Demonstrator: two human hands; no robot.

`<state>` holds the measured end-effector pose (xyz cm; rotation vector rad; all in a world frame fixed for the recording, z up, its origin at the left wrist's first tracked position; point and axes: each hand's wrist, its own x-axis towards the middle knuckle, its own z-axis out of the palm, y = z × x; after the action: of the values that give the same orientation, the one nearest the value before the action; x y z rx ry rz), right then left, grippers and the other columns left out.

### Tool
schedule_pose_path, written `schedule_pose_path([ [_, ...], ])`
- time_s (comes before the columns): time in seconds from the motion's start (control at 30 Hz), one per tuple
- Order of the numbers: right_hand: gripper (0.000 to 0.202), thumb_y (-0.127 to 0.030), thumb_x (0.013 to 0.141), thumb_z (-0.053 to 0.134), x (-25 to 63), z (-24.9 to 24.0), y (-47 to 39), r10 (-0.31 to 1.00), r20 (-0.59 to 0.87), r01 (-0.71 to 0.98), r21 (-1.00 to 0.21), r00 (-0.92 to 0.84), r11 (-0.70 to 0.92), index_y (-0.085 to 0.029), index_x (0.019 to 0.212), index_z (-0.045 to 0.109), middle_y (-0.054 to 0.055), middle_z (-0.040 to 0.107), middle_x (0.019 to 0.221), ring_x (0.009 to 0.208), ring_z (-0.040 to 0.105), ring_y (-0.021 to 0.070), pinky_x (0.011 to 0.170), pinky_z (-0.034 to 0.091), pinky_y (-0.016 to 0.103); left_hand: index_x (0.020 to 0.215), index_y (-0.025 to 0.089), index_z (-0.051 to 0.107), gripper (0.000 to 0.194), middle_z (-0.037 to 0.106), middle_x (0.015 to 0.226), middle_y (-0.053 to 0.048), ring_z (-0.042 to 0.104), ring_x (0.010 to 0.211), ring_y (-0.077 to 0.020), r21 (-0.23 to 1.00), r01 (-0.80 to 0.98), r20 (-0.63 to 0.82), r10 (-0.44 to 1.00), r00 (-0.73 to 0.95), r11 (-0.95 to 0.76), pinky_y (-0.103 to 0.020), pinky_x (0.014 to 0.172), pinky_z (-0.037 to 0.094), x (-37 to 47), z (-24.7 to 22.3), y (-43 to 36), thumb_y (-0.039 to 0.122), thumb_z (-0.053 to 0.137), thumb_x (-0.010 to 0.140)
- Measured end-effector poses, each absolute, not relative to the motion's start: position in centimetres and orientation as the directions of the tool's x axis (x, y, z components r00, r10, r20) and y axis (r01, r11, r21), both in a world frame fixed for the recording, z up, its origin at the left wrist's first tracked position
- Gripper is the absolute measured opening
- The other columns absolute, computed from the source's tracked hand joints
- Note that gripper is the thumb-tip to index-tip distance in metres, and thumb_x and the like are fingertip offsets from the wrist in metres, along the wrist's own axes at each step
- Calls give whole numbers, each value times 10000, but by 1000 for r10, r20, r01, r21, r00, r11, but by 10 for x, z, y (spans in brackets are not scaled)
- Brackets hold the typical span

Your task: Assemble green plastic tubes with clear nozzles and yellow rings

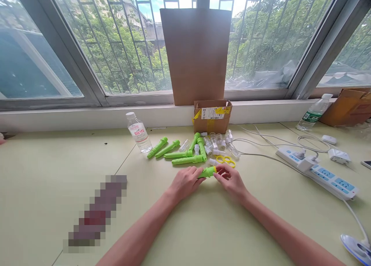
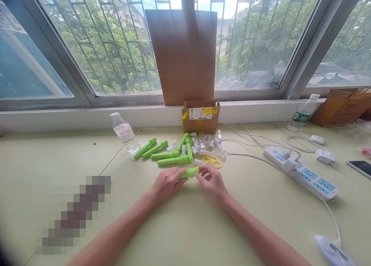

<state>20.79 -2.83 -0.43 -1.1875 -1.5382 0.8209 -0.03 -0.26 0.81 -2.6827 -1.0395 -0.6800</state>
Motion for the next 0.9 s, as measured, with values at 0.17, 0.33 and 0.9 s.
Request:
schedule_pose_path([
  [0.17, 244, -417, 777, 629, 196, -6, -24, 969, 247, 309, -924, 30, 226, -203, 876, 568, 29, 615, 798, 621, 570, 146, 517, 488, 272, 1009, 183, 536, 235, 626, 762, -41, 610, 670, -177, -6, 688, 490, 598, 635, -726, -262, 543, 431, -2, 6, -2, 364, 415, 920],
  [0.33, 272, -437, 775, 624, 192, -9, -26, 941, 332, 316, -901, 63, 297, -202, 903, 574, 52, 608, 898, 675, 588, 156, 535, 502, 277, 1079, 175, 489, 237, 656, 825, -57, 628, 710, -172, 51, 686, 560, 589, 583, -726, -254, 576, 437, -2, 2, -1, 330, 379, 936],
  [0.9, 138, -328, 795, 623, 190, 3, -41, 871, 491, 311, -831, 22, 461, -210, 817, 557, 62, 545, 964, 792, 577, 168, 583, 539, 294, 868, 171, 486, 354, 603, 688, -19, 582, 581, -143, 26, 680, 668, 519, 533, -733, -246, 487, 369, -1, -1, -2, 522, 519, 834],
])
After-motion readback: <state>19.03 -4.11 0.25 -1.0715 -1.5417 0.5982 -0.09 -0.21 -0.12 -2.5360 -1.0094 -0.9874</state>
